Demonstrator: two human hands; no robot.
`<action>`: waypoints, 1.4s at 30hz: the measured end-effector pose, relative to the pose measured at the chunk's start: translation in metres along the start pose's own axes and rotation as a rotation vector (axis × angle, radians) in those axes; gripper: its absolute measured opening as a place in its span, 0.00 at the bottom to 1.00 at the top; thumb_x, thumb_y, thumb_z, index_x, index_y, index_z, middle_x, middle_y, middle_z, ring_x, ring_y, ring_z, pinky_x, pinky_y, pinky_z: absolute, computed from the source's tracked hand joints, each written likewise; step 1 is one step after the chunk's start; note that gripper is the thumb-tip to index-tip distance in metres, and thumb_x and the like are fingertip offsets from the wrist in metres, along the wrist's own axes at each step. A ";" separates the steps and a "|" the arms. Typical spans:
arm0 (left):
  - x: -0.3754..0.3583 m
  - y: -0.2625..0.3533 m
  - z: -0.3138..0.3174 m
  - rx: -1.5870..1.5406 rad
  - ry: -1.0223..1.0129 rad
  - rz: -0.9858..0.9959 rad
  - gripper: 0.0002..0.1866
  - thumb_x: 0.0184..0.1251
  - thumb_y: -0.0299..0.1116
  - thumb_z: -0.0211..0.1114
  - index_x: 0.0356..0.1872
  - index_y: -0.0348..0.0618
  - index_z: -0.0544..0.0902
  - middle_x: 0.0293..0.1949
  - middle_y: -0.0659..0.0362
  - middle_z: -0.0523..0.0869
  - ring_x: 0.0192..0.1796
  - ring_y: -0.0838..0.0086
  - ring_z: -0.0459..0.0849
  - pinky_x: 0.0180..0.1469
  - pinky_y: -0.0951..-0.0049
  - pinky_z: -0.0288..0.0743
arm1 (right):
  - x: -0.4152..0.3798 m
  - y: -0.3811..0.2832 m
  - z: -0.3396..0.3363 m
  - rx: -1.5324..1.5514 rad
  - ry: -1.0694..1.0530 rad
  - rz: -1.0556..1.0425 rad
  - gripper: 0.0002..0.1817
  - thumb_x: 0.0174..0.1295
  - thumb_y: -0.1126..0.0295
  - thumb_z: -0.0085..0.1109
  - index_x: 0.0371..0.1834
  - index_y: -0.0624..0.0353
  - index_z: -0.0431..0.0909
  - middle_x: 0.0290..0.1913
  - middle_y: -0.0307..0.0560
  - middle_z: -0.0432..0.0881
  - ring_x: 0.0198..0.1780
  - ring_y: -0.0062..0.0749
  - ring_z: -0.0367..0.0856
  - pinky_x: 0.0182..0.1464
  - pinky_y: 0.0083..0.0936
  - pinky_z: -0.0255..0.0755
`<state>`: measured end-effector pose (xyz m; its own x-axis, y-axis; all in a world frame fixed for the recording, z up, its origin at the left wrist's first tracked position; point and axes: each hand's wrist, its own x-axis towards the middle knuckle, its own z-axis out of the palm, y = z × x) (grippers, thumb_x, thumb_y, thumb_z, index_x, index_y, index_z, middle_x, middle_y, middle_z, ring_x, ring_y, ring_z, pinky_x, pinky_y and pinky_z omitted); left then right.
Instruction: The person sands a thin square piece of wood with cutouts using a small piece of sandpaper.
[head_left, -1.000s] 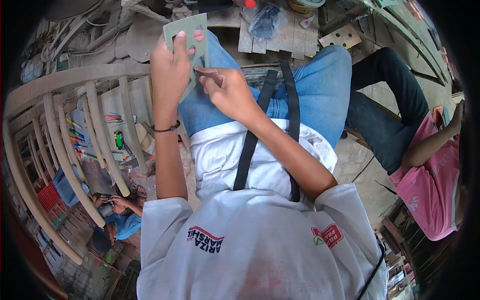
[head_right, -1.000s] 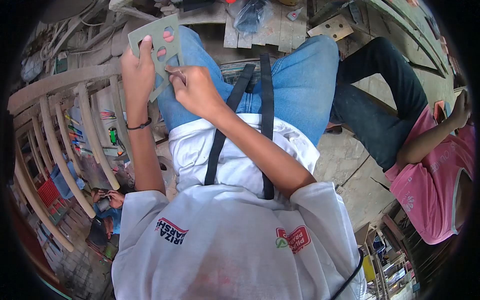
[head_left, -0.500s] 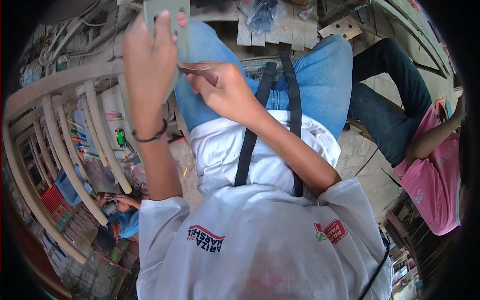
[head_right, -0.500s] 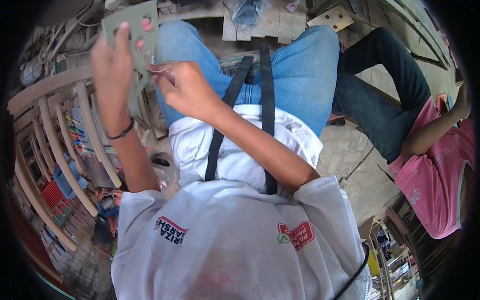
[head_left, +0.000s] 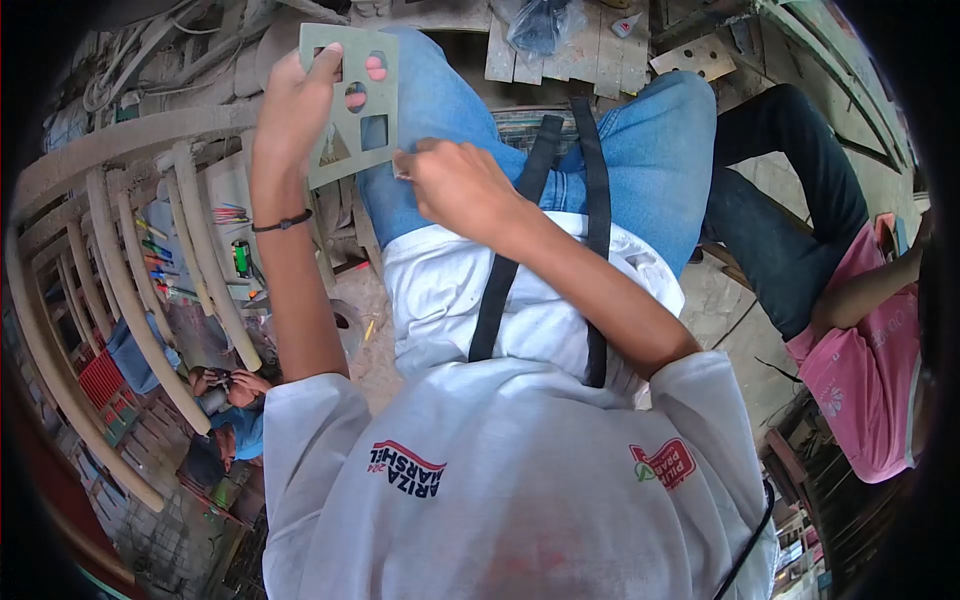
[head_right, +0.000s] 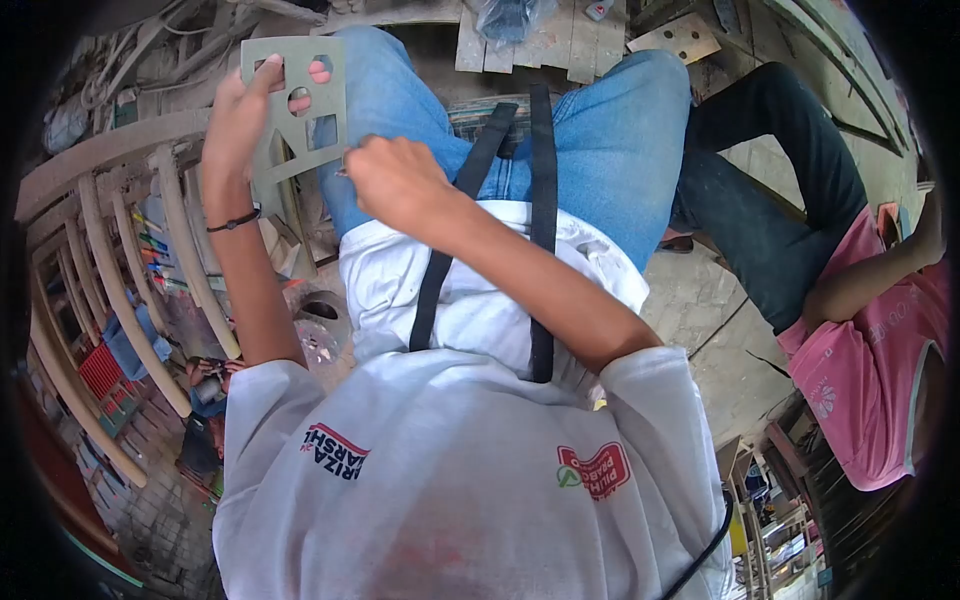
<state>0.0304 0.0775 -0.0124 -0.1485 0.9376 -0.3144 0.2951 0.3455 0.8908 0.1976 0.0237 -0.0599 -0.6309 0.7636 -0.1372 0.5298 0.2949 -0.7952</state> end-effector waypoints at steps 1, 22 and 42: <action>0.000 0.001 0.001 0.019 -0.022 0.008 0.17 0.75 0.33 0.46 0.42 0.34 0.82 0.37 0.56 0.87 0.38 0.76 0.83 0.39 0.73 0.79 | 0.001 0.008 0.004 0.043 -0.013 0.007 0.16 0.56 0.81 0.53 0.47 0.66 0.82 0.38 0.62 0.83 0.39 0.55 0.83 0.45 0.39 0.75; 0.016 -0.005 -0.003 0.027 -0.151 0.021 0.16 0.76 0.34 0.47 0.43 0.34 0.82 0.37 0.57 0.87 0.35 0.77 0.82 0.38 0.76 0.78 | 0.013 0.010 0.003 0.157 0.138 -0.141 0.18 0.52 0.80 0.54 0.47 0.62 0.84 0.37 0.61 0.83 0.40 0.55 0.83 0.46 0.42 0.77; -0.075 -0.057 0.014 -0.612 0.038 0.227 0.35 0.73 0.54 0.50 0.66 0.31 0.66 0.62 0.46 0.75 0.60 0.60 0.78 0.62 0.62 0.72 | 0.004 0.021 0.008 0.183 0.163 -0.110 0.16 0.56 0.80 0.57 0.48 0.58 0.84 0.35 0.56 0.82 0.36 0.51 0.81 0.42 0.40 0.74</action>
<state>0.0378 -0.0119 -0.0440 -0.1821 0.9787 -0.0943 -0.2660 0.0433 0.9630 0.2014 0.0284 -0.0820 -0.5718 0.8194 0.0411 0.3423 0.2838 -0.8957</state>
